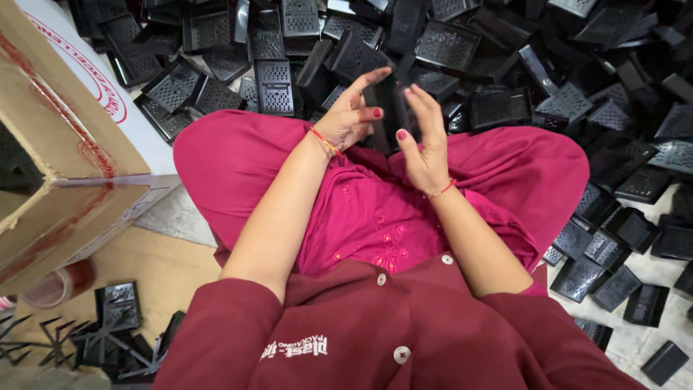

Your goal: The person sits on the floor among a large pile of black plastic components and works on them one at a time, fitting pieces together by hand, checking each part, and placing finished units into a cardboard box beside them.

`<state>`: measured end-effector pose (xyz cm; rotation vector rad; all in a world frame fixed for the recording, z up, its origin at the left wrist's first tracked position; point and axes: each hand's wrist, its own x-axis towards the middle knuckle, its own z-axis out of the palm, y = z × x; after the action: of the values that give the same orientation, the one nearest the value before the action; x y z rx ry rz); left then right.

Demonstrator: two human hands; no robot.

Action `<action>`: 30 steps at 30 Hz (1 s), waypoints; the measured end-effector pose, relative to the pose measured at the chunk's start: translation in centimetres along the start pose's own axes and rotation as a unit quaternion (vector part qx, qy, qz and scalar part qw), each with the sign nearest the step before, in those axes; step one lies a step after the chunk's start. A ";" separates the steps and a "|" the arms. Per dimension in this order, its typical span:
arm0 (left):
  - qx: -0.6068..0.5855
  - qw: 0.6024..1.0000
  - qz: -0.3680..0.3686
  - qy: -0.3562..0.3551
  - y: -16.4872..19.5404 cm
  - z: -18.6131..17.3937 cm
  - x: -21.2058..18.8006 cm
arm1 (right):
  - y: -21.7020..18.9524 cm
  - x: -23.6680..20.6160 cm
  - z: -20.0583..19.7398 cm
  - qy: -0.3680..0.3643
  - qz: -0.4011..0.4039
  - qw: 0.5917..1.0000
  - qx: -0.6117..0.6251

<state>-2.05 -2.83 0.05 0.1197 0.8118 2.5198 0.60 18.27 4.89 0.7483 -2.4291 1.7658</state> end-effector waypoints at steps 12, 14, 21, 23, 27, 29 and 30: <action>-0.004 0.999 -0.024 0.030 0.4 0.9 -0.1 | 0.2 -0.1 1.9 0.000 -0.006 0.999 -0.052; 0.009 0.999 -0.013 0.029 0.3 0.8 -0.1 | 0.5 -0.2 1.9 0.002 -0.004 0.999 -0.039; 0.048 0.998 -0.004 0.046 -0.3 -0.2 -0.2 | 0.9 -0.5 2.2 -0.014 -0.001 1.000 -0.027; 0.035 0.999 -0.007 0.039 -0.5 -0.6 -0.1 | 0.8 -0.3 2.2 -0.032 -0.014 0.999 -0.028; 0.021 0.999 0.004 0.030 -0.5 -0.9 0.1 | 0.5 0.6 1.5 -0.061 -0.065 0.995 -0.040; -0.020 0.999 0.021 0.041 -0.4 -0.8 0.2 | 0.4 0.6 1.0 -0.038 -0.089 0.994 -0.044; -0.040 0.998 0.029 0.045 -0.2 -0.7 0.2 | 0.4 0.6 1.0 -0.010 -0.098 0.994 -0.049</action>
<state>-2.25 -2.94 -0.63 0.0028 0.7525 2.6252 0.16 17.27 4.43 0.9620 -2.3409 1.5642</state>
